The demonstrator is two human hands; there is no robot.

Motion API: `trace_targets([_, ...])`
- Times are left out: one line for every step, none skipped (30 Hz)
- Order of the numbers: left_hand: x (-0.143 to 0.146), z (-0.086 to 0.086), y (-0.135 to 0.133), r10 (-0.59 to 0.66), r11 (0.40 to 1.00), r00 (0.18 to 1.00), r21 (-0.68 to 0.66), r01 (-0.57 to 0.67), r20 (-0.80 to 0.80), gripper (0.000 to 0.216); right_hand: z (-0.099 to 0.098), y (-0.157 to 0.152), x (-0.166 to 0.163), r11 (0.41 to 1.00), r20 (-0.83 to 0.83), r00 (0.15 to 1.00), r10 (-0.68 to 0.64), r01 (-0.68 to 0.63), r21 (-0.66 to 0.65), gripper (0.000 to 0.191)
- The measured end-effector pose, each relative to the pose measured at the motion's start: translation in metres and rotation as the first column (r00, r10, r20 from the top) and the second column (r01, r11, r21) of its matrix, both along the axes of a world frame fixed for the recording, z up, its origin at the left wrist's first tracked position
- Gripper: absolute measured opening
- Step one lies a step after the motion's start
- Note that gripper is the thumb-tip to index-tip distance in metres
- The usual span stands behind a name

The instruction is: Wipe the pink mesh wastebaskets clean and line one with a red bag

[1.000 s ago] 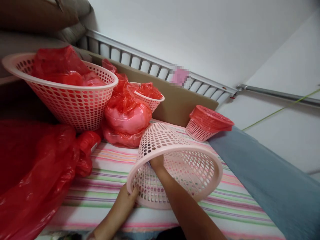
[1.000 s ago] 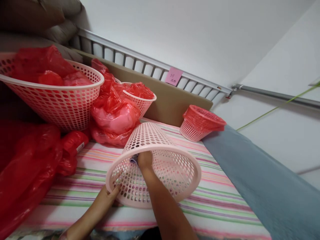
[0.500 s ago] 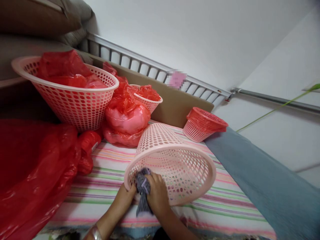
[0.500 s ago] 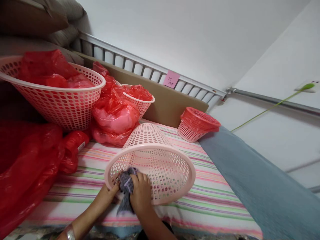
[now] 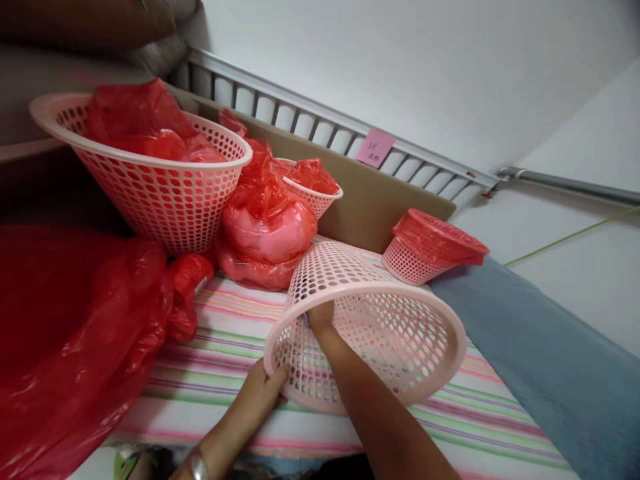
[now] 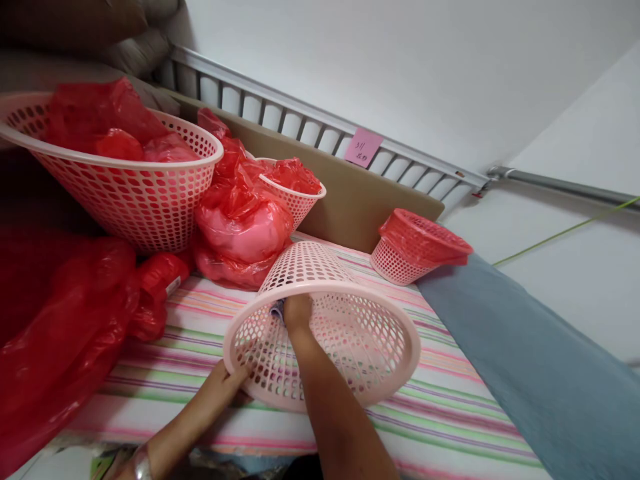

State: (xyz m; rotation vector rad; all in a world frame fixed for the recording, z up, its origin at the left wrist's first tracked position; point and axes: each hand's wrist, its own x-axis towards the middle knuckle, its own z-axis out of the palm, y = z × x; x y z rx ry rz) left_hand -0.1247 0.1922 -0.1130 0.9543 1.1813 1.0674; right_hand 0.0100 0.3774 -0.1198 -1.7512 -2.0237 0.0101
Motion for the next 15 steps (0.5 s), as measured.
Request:
trace_targets([-0.003, 0.001, 0.001, 0.025, 0.999, 0.999, 0.04, -0.024, -0.022, 0.042, 0.0, 0.0, 0.001, 1.0, 0.005, 1.0, -0.001, 0.001, -0.004, 0.031])
trace_targets([-0.005, 0.001, 0.002, 0.052, 0.995, 0.998, 0.083, -0.049, -0.036, 0.04, 0.001, -0.001, 0.001, 1.0, 0.012, 1.0, 0.001, -0.001, -0.008, 0.031])
trace_targets([-0.006, 0.001, 0.003, 0.073, 0.992, 0.996, 0.108, -0.068, -0.046, 0.04, 0.002, -0.002, 0.001, 1.0, 0.021, 1.0, 0.004, -0.004, -0.012, 0.03])
trace_targets([-0.007, 0.001, 0.003, 0.082, 0.991, 0.995, 0.109, -0.076, -0.055, 0.043, 0.004, -0.004, 0.001, 1.0, 0.032, 0.999, 0.009, -0.009, -0.017, 0.029])
trace_targets([-0.007, 0.0, 0.003, 0.075, 0.993, 0.995, 0.096, -0.069, -0.063, 0.047, 0.005, -0.008, 0.001, 1.0, 0.044, 0.999, 0.016, -0.015, -0.021, 0.029])
trace_targets([-0.006, -0.001, 0.003, 0.062, 0.996, 0.995, 0.074, -0.056, -0.072, 0.051, 0.007, -0.014, 0.001, 0.999, 0.058, 0.998, 0.022, -0.021, -0.026, 0.029])
trace_targets([-0.005, -0.002, 0.003, 0.048, 0.998, 0.996, 0.05, -0.044, -0.081, 0.054, 0.008, -0.022, 0.001, 0.999, 0.076, 0.997, 0.03, -0.028, -0.031, 0.03])
trace_targets([-0.004, -0.004, 0.003, 0.036, 0.999, 0.996, 0.029, -0.034, -0.086, 0.056, 0.009, -0.032, 0.0, 0.999, 0.098, 0.994, 0.039, -0.036, -0.034, 0.031])
trace_targets([-0.003, -0.005, 0.002, 0.024, 1.0, 0.996, 0.014, -0.023, -0.087, 0.057, 0.01, -0.045, 0.001, 0.998, 0.121, 0.991, 0.051, -0.047, -0.037, 0.031])
trace_targets([-0.002, -0.007, 0.002, 0.012, 1.0, 0.996, 0.004, -0.012, -0.083, 0.057, 0.009, -0.061, 0.001, 0.997, 0.138, 0.988, 0.064, -0.059, -0.041, 0.032])
trace_targets([-0.001, -0.008, 0.002, 0.005, 1.0, 0.997, -0.004, -0.006, -0.078, 0.058, 0.009, -0.078, 0.002, 0.996, 0.146, 0.986, 0.081, -0.075, -0.045, 0.034])
trace_targets([-0.001, -0.01, 0.003, 0.008, 1.0, 0.997, 0.007, -0.008, -0.071, 0.057, 0.008, -0.097, 0.004, 0.994, 0.142, 0.984, 0.104, -0.098, -0.05, 0.036])
trace_targets([-0.001, -0.011, 0.004, 0.026, 0.999, 0.998, 0.043, -0.024, -0.062, 0.056, 0.007, -0.116, 0.006, 0.99, 0.123, 0.983, 0.135, -0.128, -0.057, 0.039])
trace_targets([-0.001, -0.012, 0.005, 0.059, 0.994, 0.997, 0.098, -0.054, -0.051, 0.055, 0.007, -0.136, 0.009, 0.984, 0.094, 0.981, 0.172, -0.166, -0.062, 0.042])
trace_targets([-0.002, -0.014, 0.006, 0.098, 0.983, 0.995, 0.158, -0.092, -0.035, 0.053, 0.007, -0.154, 0.011, 0.976, 0.065, 0.975, 0.214, -0.209, -0.067, 0.046])
